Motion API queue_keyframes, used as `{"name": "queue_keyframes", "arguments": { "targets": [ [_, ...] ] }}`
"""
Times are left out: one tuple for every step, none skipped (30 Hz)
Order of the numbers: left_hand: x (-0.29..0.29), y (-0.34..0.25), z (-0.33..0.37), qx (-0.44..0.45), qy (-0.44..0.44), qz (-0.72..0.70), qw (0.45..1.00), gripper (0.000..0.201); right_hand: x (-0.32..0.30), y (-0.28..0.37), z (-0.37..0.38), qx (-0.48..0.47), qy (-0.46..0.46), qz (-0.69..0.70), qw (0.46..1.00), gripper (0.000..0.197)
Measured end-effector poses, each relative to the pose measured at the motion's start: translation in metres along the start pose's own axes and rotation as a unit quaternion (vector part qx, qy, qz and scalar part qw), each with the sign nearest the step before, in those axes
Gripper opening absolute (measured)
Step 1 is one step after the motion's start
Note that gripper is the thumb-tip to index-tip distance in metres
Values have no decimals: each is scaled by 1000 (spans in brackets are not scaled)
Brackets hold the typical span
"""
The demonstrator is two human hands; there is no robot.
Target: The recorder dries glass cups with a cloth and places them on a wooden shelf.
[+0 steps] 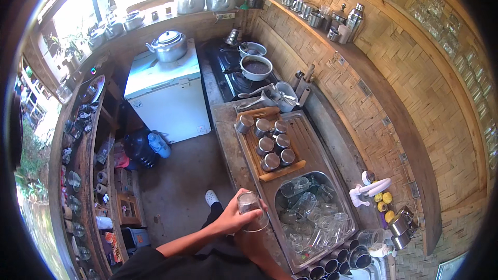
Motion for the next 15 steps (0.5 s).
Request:
{"name": "queue_keyframes", "arguments": {
  "targets": [
    [3,-3,0,0,4,0,1000,40,0,-1,4,2,1,49,999,46],
    [2,-9,-2,22,-3,-37,999,43,1,-1,5,-20,19,13,1000,50],
    [0,-17,-1,43,-10,-75,996,45,-2,-1,6,-20,16,13,1000,50],
    [-6,-26,2,35,-9,-68,997,46,-5,-2,8,9,58,51,997,52],
    [-11,-31,5,33,-7,-68,997,46,-6,2,11,38,103,89,990,55],
    [-17,-35,9,33,-1,-84,996,46,-13,20,23,3,81,59,995,57],
    [-24,-38,13,32,6,-101,994,46,-12,14,30,4,80,59,995,57],
    [-35,-36,20,32,15,-93,995,46,-10,7,36,39,81,156,984,56],
    [-44,-34,29,31,15,-94,995,46,-10,2,43,75,80,251,962,55],
    [-53,-31,38,27,27,-121,992,45,-13,-2,51,76,80,251,962,55],
    [-62,-28,48,23,38,-149,988,44,-17,-7,60,140,82,337,927,53],
    [-71,-21,56,15,47,-183,982,46,-20,-11,68,202,84,420,881,51],
    [-83,-14,64,14,47,-184,982,46,-23,-18,74,203,83,421,880,51],
    [-93,-6,75,9,76,-186,980,48,-23,-30,75,273,88,499,818,46],
    [-105,0,84,5,102,-187,977,51,-25,-30,85,339,94,571,742,42]
  ]
}}
Point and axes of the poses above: each hand's wrist, its own z-axis towards the middle knuckle, its own x-axis out of the palm, y = z × x, the point moved 2 cm from there along z, towards the middle knuckle, and after that the axes turned 11 degrees about y, right-handed, at the moved point
